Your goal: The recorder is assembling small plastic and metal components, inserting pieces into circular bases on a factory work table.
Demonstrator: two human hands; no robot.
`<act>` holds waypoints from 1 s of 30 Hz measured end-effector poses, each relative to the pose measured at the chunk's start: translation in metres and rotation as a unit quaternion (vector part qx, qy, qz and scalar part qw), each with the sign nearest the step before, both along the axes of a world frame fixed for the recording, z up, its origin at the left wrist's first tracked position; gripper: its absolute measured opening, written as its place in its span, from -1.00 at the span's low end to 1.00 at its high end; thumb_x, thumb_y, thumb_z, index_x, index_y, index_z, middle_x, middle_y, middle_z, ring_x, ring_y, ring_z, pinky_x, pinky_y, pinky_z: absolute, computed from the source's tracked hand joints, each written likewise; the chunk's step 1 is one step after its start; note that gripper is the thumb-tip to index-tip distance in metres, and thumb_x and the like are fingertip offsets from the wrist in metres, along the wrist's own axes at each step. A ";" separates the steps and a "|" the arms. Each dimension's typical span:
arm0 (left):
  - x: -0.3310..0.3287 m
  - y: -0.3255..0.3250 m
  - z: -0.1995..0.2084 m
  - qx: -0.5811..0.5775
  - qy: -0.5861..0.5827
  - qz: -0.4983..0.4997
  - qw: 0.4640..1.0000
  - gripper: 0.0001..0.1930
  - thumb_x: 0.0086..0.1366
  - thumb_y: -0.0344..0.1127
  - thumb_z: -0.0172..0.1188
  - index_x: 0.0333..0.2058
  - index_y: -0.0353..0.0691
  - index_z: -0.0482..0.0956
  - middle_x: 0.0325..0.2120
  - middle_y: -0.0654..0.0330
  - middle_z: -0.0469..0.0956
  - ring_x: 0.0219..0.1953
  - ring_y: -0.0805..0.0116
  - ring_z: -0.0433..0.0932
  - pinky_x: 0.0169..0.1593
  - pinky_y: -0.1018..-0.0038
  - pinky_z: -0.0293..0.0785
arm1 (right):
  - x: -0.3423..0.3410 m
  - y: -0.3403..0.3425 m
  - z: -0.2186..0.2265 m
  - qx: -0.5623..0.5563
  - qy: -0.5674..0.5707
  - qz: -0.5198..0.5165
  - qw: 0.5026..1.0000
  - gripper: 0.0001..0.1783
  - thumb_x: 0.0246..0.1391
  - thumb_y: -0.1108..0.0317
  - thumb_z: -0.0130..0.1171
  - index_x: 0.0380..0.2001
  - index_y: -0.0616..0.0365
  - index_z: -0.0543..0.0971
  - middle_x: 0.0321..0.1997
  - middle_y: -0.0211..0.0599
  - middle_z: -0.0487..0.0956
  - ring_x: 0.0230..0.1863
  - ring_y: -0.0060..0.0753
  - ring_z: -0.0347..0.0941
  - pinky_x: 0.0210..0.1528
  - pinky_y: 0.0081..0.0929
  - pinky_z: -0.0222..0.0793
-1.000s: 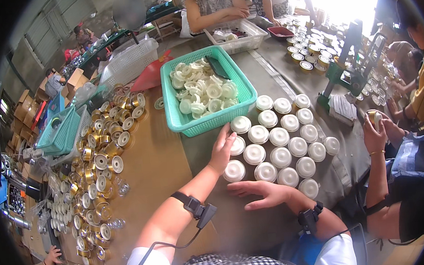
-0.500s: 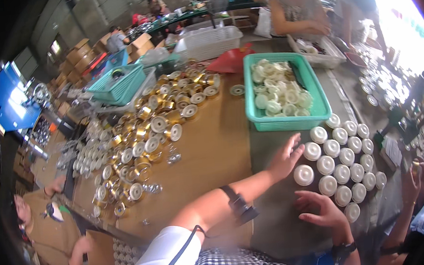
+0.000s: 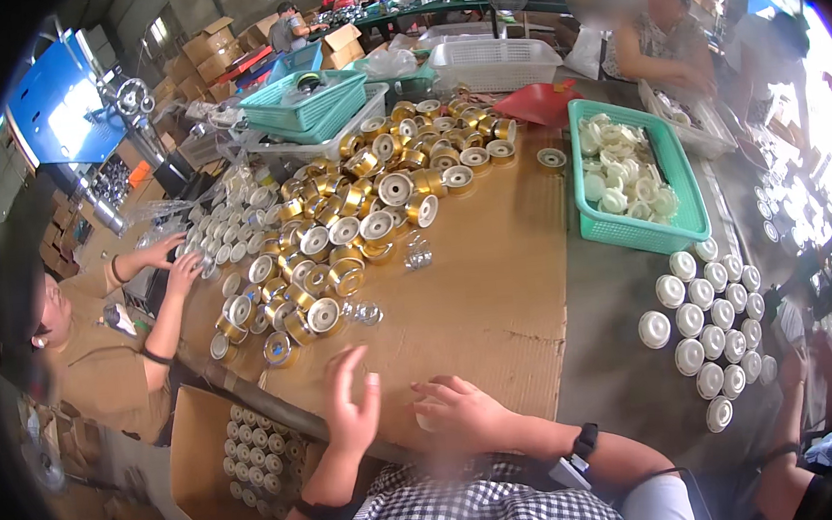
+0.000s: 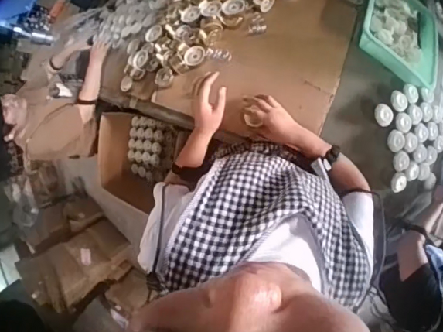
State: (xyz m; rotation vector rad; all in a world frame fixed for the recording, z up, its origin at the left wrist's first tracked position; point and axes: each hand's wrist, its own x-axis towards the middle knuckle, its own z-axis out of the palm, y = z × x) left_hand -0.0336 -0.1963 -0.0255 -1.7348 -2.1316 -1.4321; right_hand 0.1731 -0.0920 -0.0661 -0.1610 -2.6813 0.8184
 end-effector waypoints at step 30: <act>-0.070 -0.037 -0.058 -0.099 -0.361 -0.015 0.927 -0.88 0.36 -0.37 0.31 -0.24 -0.31 0.62 -0.42 0.25 0.66 -0.41 0.56 0.59 -0.27 0.57 0.52 | 0.008 0.097 -0.019 -0.353 -0.005 -0.295 0.888 -0.78 0.28 0.42 0.21 -0.07 0.28 0.63 -0.18 -0.30 0.67 -0.26 -0.44 0.58 -0.15 -0.56 0.48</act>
